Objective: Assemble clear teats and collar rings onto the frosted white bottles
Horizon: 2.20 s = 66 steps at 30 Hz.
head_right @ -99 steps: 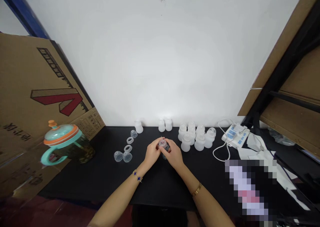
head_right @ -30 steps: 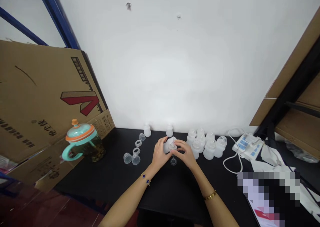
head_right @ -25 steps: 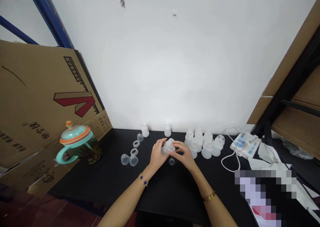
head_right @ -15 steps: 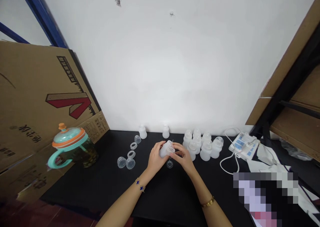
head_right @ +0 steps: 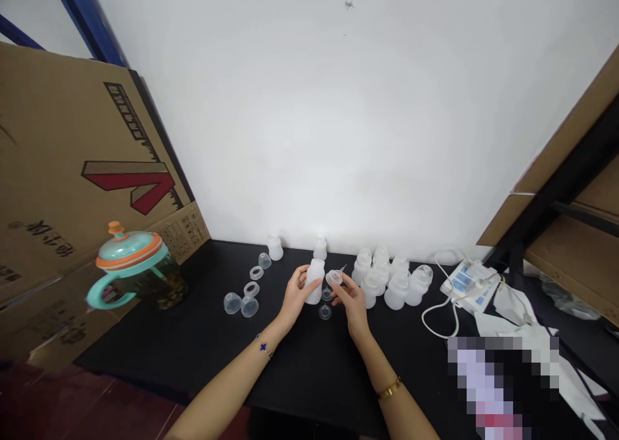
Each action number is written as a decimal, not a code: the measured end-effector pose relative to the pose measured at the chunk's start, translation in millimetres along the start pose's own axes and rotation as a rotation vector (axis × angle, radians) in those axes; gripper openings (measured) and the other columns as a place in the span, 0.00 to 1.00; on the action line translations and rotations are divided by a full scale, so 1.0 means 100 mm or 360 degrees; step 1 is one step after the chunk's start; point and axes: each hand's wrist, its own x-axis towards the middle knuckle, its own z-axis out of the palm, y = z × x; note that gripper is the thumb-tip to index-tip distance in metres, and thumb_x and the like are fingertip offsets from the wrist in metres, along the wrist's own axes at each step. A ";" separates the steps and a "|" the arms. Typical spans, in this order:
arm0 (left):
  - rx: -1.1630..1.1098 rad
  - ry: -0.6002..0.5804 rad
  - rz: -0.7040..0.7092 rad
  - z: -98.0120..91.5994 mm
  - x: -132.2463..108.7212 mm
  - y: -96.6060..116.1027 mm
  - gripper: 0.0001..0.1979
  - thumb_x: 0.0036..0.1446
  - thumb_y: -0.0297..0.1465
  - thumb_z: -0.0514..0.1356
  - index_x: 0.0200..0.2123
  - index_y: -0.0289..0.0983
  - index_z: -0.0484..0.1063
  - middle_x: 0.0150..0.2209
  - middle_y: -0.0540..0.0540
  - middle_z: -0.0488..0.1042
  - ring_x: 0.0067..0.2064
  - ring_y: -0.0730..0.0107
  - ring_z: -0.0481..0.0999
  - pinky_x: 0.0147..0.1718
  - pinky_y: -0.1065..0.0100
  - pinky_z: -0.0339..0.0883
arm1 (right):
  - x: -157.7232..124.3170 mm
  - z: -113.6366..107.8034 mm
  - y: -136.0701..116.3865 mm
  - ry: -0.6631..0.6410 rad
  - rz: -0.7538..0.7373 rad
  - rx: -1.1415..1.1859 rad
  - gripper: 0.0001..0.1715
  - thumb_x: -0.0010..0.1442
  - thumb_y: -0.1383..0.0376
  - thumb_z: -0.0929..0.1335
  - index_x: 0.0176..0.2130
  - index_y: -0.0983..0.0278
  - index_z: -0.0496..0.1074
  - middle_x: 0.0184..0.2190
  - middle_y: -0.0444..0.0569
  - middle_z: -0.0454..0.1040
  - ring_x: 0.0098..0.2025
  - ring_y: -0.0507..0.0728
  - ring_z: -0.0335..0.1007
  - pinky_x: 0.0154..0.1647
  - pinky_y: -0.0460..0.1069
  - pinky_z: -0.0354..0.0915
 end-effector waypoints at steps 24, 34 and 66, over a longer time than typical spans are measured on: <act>-0.0769 0.0094 -0.0799 -0.01 0.04 0.13 0.23 0.59 0.45 0.63 0.45 0.30 0.78 0.40 0.37 0.81 0.32 0.65 0.79 0.27 0.69 0.71 | 0.00 0.03 -0.04 0.0001 0.0331 0.0422 0.21 0.56 0.47 0.69 0.38 0.61 0.76 0.31 0.46 0.76 0.18 0.50 0.58 0.18 0.49 0.60; -0.0595 0.0066 -0.0598 -0.02 0.03 0.03 0.21 0.47 0.38 0.72 0.42 0.35 0.76 0.38 0.44 0.81 0.36 0.65 0.79 0.33 0.70 0.71 | -0.02 0.03 0.01 0.0018 0.0230 0.0270 0.22 0.52 0.52 0.76 0.44 0.57 0.75 0.37 0.43 0.77 0.21 0.49 0.61 0.18 0.47 0.60; 0.1093 0.0215 0.0544 0.01 -0.09 0.11 0.24 0.46 0.26 0.70 0.48 0.42 0.70 0.47 0.46 0.72 0.48 0.60 0.74 0.50 0.61 0.67 | -0.03 0.04 0.01 0.0023 0.0229 0.0300 0.19 0.55 0.49 0.74 0.39 0.59 0.75 0.36 0.45 0.76 0.20 0.49 0.62 0.18 0.47 0.58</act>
